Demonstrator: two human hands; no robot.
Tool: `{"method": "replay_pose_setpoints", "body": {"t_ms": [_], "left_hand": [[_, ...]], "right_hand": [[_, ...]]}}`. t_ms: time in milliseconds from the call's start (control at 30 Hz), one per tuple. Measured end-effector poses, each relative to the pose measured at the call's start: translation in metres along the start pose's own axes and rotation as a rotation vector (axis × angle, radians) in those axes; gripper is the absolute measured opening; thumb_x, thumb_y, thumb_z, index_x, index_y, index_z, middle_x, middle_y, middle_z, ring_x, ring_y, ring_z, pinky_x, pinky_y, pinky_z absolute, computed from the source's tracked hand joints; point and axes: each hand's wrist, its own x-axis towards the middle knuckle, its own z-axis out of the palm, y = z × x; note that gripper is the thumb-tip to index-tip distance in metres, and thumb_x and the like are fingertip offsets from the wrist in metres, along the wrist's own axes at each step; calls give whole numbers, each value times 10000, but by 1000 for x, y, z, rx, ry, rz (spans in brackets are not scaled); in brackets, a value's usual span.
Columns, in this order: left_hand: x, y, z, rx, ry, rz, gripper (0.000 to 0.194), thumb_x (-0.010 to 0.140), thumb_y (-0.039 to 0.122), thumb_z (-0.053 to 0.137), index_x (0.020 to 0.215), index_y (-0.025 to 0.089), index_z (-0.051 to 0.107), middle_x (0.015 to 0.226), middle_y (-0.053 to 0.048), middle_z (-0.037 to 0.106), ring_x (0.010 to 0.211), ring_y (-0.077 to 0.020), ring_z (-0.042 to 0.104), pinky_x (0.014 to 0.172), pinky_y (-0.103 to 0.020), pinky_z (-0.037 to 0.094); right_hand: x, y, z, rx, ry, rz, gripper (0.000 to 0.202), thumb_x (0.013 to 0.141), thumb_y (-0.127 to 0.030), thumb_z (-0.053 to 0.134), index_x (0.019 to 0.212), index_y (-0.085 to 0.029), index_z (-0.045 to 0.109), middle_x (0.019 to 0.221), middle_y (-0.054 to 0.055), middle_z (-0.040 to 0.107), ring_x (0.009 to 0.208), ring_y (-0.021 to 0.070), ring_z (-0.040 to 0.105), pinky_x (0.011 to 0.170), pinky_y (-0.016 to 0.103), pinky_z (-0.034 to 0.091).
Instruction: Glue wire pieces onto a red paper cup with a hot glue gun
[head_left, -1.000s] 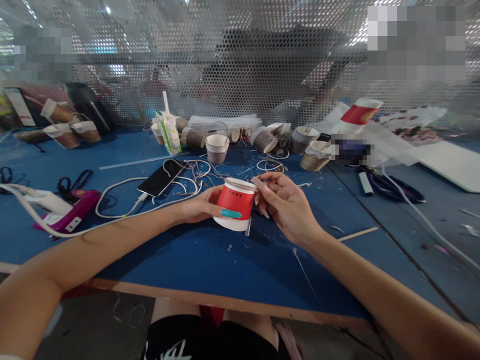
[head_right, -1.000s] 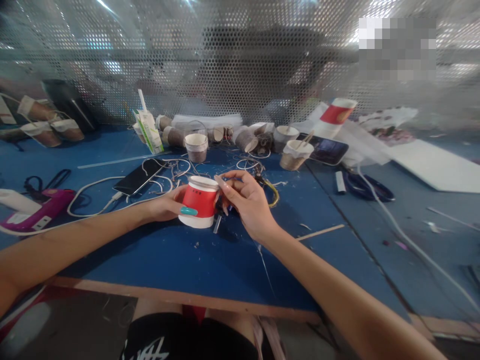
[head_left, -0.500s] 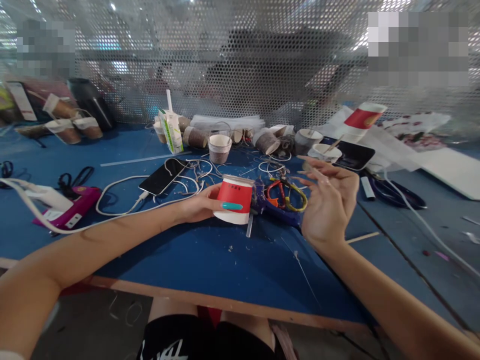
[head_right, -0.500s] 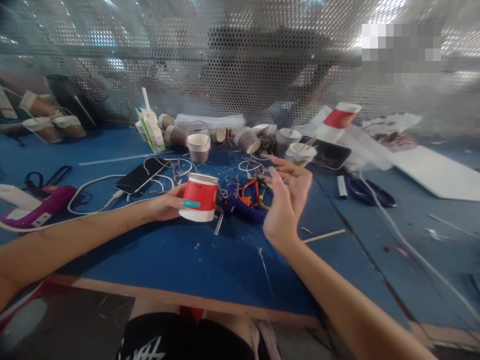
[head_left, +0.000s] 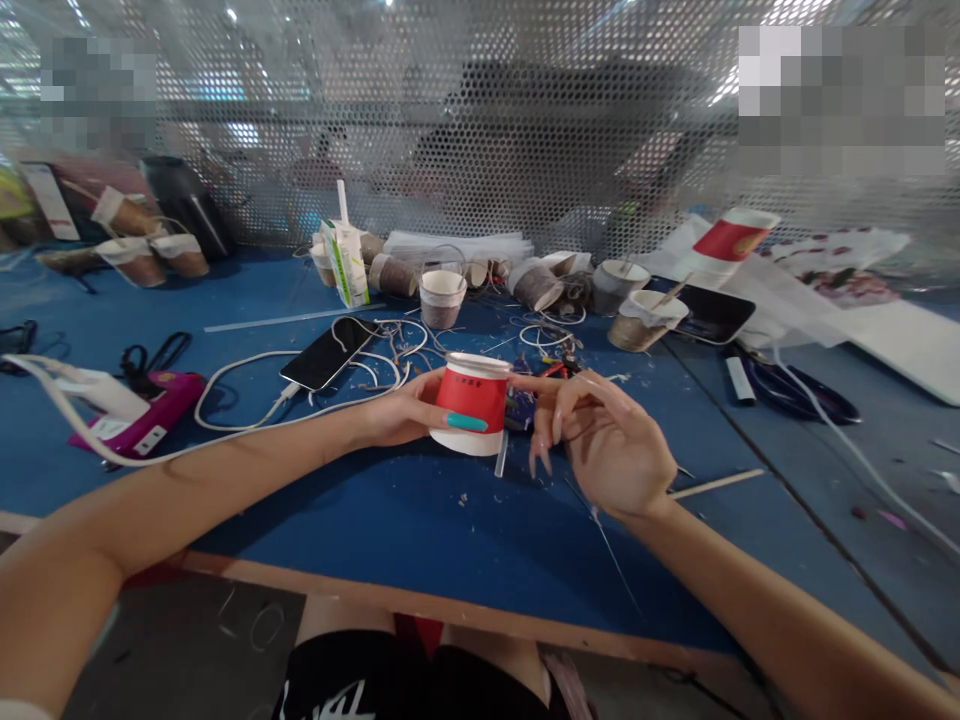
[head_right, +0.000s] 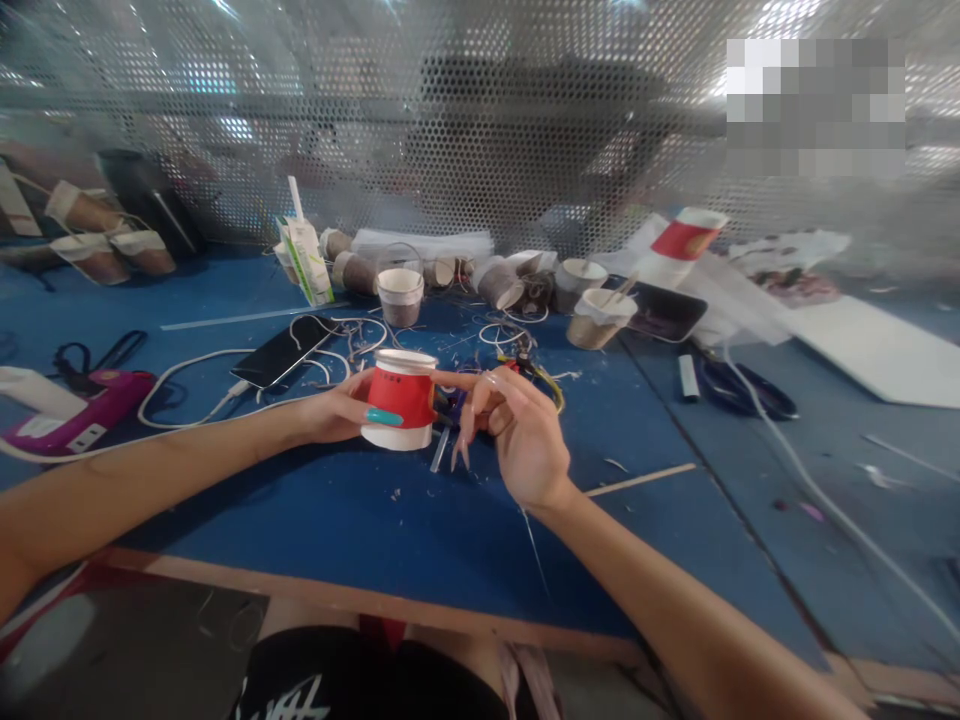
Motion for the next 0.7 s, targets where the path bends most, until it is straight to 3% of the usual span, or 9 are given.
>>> {"method": "replay_pose_setpoints", "body": {"t_ms": [200, 300, 533, 700], "left_hand": [[-1, -3, -3, 10, 18, -2, 660, 560, 266, 903, 1171, 183, 664, 1083, -115, 751, 982, -263, 717, 961, -427, 508], [-1, -2, -1, 29, 33, -5, 662, 566, 261, 900, 1174, 176, 654, 1073, -105, 751, 986, -256, 718, 982, -431, 504], [1, -1, 3, 33, 63, 25, 688, 548, 202, 910, 1184, 171, 649, 1130, -125, 738, 1029, -264, 708, 963, -417, 518], [1, -1, 4, 23, 62, 47, 657, 564, 177, 901, 1173, 185, 653, 1101, -107, 742, 1041, -268, 700, 979, -434, 505]], "right_hand": [[5, 0, -3, 73, 102, 79, 374, 853, -493, 560, 594, -224, 576, 905, 93, 756, 421, 130, 472, 330, 304, 402], [7, 1, -6, 80, 175, 33, 353, 836, -453, 575, 568, -224, 559, 824, 64, 753, 388, 118, 450, 322, 293, 399], [-1, 4, 1, 19, -56, -45, 330, 870, -444, 602, 652, -196, 601, 971, 104, 786, 392, 119, 524, 331, 292, 463], [-3, 6, 3, -23, -68, -69, 308, 874, -439, 619, 689, -194, 613, 1015, 113, 782, 408, 122, 568, 349, 291, 492]]}}
